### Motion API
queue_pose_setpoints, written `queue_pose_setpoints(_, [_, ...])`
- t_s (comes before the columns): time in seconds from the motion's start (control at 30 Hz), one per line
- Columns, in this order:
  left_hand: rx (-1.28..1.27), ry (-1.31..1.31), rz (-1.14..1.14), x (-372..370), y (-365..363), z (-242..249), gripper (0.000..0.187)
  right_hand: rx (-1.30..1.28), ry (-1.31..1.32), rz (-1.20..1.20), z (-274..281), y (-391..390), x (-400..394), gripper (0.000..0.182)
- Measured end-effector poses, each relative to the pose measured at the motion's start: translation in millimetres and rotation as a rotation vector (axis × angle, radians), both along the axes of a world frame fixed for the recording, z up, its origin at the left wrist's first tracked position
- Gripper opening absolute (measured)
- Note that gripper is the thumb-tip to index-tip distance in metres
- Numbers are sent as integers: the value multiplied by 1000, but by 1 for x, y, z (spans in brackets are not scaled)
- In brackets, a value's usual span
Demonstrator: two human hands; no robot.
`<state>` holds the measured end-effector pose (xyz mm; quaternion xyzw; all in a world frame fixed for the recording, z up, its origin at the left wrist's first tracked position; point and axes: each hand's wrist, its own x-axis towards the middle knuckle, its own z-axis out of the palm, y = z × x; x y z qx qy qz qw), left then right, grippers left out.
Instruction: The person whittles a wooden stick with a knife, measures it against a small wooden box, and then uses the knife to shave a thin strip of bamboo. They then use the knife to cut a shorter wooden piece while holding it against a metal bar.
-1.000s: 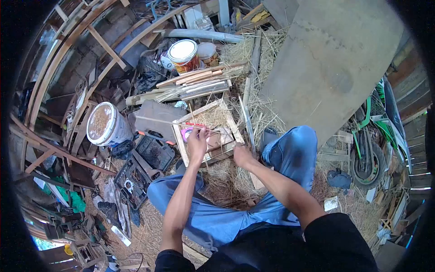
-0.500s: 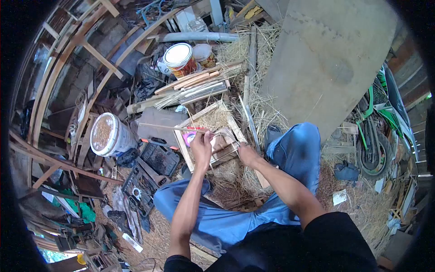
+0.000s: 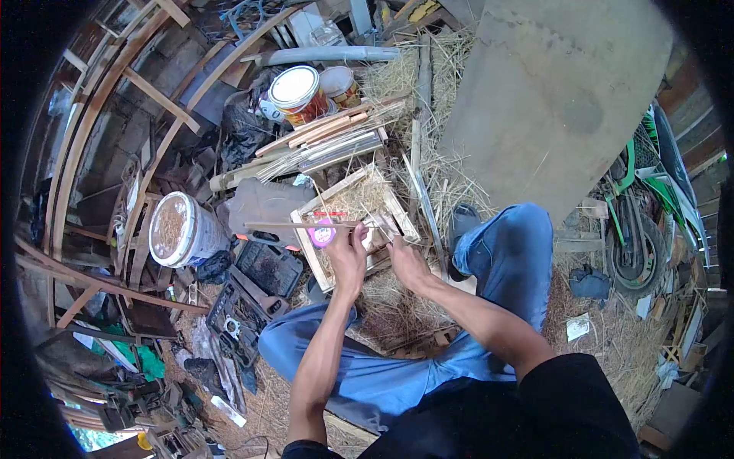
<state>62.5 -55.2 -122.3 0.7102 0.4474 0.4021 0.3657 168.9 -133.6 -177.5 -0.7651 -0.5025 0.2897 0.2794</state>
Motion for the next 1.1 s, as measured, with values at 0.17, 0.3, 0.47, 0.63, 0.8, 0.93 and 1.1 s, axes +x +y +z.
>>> queue_pose_setpoints(0.17, [43, 32, -2, 2, -1, 1, 13, -20, 84, -18, -7, -3, 4, 31])
queue_pose_setpoints(0.3, [-55, 95, -17, -3, 1, 3, 15, -76, 64, 24, -12, -3, 6, 28])
queue_pose_setpoints(0.47, [-114, 32, -7, -2, 2, -2, 16, -124, -12, -22, -22, 0, 3, 27])
queue_pose_setpoints(0.63, [-22, -45, 10, -1, 0, -4, 14, -204, -122, -24, -15, 2, 3, 23])
queue_pose_setpoints(0.8, [22, 27, -33, 0, 0, -5, 12, -306, -92, -29, -14, 2, 12, 21])
queue_pose_setpoints(0.93, [5, 90, -88, 2, 3, 5, 17, -264, -90, 23, -12, 3, 18, 22])
queue_pose_setpoints(1.1, [-60, 10, -1, 3, 8, 7, 15, -139, 68, 7, 9, 11, 13, 28])
